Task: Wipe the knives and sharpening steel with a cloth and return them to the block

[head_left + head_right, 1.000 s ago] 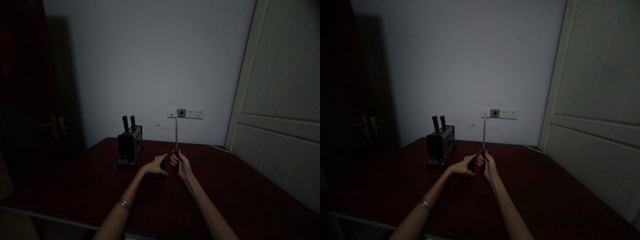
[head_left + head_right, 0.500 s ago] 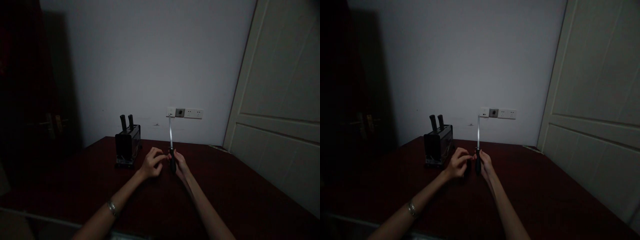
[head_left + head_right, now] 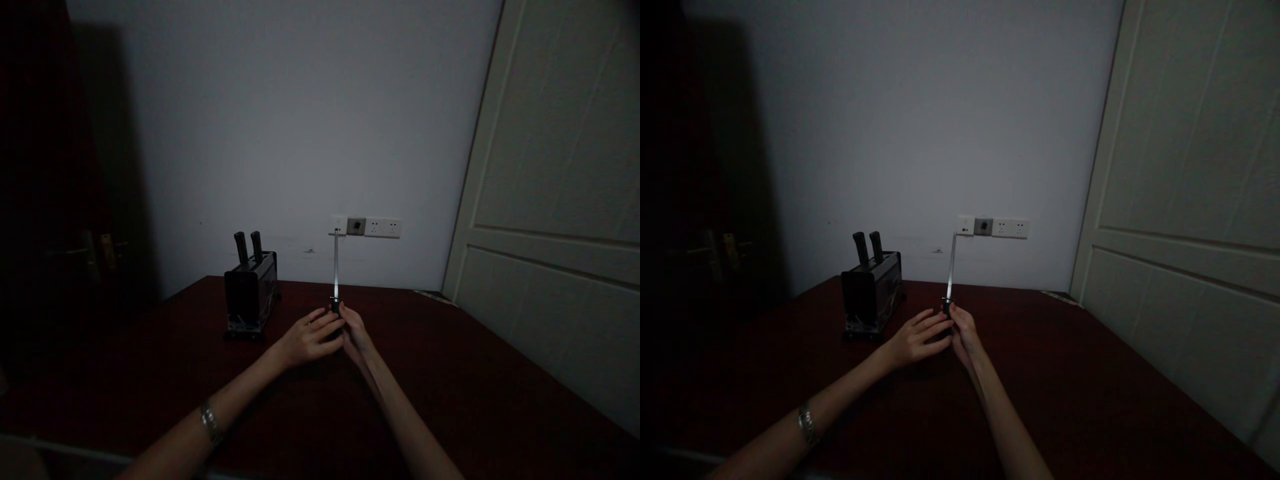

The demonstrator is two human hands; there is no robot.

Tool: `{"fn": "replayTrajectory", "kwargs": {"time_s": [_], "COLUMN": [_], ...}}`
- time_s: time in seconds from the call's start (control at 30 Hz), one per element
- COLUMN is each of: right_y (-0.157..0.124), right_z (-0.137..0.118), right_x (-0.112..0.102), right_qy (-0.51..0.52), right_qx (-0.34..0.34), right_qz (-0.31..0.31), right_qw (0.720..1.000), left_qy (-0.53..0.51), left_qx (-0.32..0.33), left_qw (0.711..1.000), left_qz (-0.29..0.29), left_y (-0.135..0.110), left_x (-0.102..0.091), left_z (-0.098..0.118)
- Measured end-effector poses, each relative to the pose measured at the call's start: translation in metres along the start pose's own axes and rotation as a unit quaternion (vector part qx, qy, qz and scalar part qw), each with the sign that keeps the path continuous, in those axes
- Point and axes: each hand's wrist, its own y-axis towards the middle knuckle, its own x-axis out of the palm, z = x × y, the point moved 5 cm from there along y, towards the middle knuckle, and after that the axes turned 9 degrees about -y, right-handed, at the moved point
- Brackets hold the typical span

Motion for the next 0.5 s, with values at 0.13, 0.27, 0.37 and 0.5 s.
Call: {"fn": "replayTrajectory", "kwargs": {"time_s": [0.13, 0.27, 0.37, 0.5], "right_y": [-0.002, -0.002, 0.000, 0.002], "right_z": [-0.003, -0.004, -0.003, -0.005], "right_x": [0.001, 0.006, 0.006, -0.001], "right_qy": [-0.010, -0.009, 0.009, -0.002], "right_qx": [0.002, 0.010, 0.020, 0.021], "right_qz": [0.005, -0.011, -0.030, -0.061], "right_qw": [1.000, 1.000, 0.999, 0.998], "left_qy": [-0.018, -0.040, -0.073, -0.110], "left_qx": [0.054, 0.070, 0.070, 0.049], "left_qw": [0.998, 0.996, 0.995, 0.993], "left_qz": [-0.017, -0.038, -0.025, 0.017], "left_y": [0.009, 0.022, 0.033, 0.047], "left_x": [-0.002, -0.020, -0.038, -0.053], "left_z": [0.001, -0.002, -0.006, -0.016]}}
